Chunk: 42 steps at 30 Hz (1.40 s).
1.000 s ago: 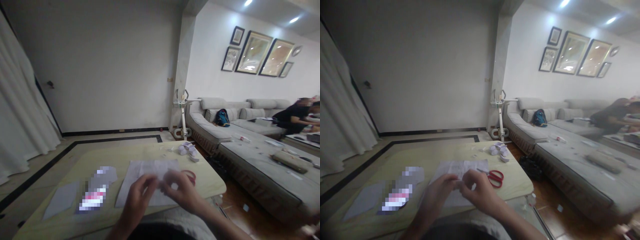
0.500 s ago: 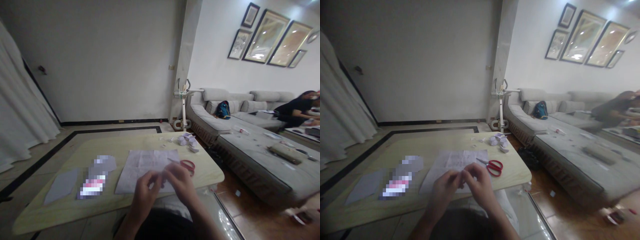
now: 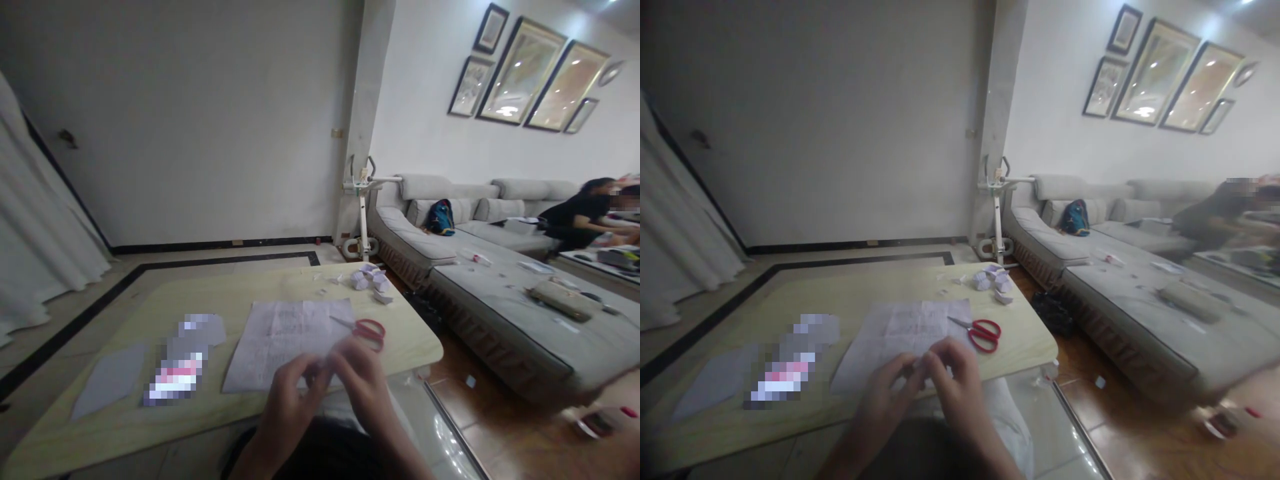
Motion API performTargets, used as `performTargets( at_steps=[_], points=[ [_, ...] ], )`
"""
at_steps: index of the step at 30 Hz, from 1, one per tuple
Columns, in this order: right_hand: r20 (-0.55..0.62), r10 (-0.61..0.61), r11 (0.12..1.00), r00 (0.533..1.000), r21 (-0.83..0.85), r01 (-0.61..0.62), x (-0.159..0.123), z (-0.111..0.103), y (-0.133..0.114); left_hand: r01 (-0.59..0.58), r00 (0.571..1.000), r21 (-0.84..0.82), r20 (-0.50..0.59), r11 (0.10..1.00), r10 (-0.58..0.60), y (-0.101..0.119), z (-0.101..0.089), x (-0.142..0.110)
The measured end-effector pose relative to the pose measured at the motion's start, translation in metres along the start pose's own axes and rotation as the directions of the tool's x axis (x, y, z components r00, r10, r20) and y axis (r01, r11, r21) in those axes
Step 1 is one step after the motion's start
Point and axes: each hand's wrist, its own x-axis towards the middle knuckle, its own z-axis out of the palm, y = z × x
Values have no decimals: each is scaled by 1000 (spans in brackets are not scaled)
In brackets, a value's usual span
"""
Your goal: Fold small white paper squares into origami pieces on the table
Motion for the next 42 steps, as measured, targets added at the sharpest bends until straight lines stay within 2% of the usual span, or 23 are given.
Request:
performTargets(
  at_steps=[5, 9, 12, 16, 24, 28, 32, 36, 42],
  points=[
    [70, 35, 995, 997, 86, -41, 1, 4, 0, 33, 999, -14, -6, 999, -34, 1, -6, -1],
    [101, 20, 1000, 995, 22, -22, 2, 5, 5, 39, 999, -82, -9, 996, -40, 3, -7, -1],
    [75, -24, 998, 997, -57, 29, 2, 6, 10, 31, 999, -92, -16, 995, -33, 1, -6, -1],
    [44, -71, 985, 997, -158, 77, 1, 6, 19, 37, 995, -77, -91, 996, -44, -6, -5, -2],
    [69, -7, 990, 998, -143, 17, 4, 7, 27, 68, 988, -118, -130, 991, -83, -2, -6, 7],
    [104, 20, 992, 994, -123, -7, 3, 0, 22, 14, 988, -85, -154, 996, -27, 1, -3, 9],
    [95, -40, 988, 995, -145, 53, -3, -6, 16, -16, 993, -64, -115, 998, 9, 2, 0, 6],
    [91, -116, 974, 989, -184, 131, -8, -3, 7, -81, 988, -17, -130, 997, 78, 5, -6, 4],
    [71, -142, 976, 987, -158, 151, -7, 2, -1, -129, 986, -16, -111, 992, 126, 13, -17, 2]
  ],
)
